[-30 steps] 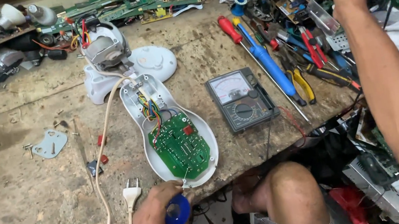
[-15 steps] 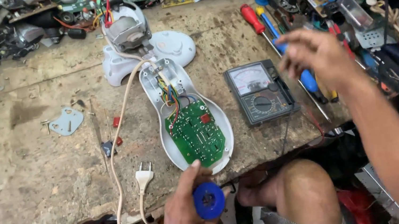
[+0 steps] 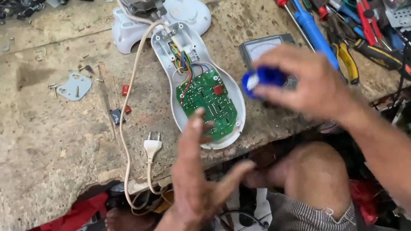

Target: Testing and repairing a circuit board from a small appliance using a soldering iron and a multimeter.

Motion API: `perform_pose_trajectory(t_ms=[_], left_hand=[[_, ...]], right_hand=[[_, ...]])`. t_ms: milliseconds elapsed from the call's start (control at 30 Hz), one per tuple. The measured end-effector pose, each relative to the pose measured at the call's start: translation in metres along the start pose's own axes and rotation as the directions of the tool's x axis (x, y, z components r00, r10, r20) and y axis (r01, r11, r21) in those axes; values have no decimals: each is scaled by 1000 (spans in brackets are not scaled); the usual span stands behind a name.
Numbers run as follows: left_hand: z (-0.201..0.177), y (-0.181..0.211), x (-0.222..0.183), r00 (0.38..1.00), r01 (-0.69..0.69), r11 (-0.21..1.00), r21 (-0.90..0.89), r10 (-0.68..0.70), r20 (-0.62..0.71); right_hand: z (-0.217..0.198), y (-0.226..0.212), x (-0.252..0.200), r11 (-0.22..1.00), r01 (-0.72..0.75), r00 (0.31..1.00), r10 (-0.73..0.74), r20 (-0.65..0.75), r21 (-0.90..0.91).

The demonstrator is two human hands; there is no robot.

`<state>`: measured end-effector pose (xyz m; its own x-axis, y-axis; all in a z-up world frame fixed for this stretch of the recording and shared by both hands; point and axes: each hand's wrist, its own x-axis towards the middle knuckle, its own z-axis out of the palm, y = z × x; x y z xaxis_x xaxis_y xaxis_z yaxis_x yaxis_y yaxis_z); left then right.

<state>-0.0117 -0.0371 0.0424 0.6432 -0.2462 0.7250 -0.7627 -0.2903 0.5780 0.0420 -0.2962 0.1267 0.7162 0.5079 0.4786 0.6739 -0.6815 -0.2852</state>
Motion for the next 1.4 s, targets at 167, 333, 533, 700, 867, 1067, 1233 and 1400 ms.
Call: perform_pose_trajectory(t_ms=[167,333,533,700,867,1067,1233,1400], left_hand=[[-21,-42,-4,955,293,954,68,-287,-79],[-21,-59,-10,819,555,826,99,-564,110],[-21,-63,-7,850,504,857,104,-514,119],[-20,-63,-8,916,394,916,68,-398,58],[-23,-60,-5,919,385,920,75,-390,54],[-23,-60,-7,919,388,920,54,-390,49],[-23,-60,-6,918,394,918,48,-395,42],[-25,-57,-3,911,406,912,66,-409,46]], right_hand=[[20,142,42,957,-201,972,168,-165,-208],[59,191,51,861,-436,882,467,66,-263],[49,74,4,960,-59,974,-4,-225,-273],[108,7,-66,943,271,956,-288,-65,-192],[110,-19,-46,902,341,916,-382,-120,-266],[117,-19,-43,875,350,906,-407,-117,-335],[113,-30,-38,858,354,902,-418,-105,-372],[124,-29,-40,862,320,902,-404,-152,-393]])
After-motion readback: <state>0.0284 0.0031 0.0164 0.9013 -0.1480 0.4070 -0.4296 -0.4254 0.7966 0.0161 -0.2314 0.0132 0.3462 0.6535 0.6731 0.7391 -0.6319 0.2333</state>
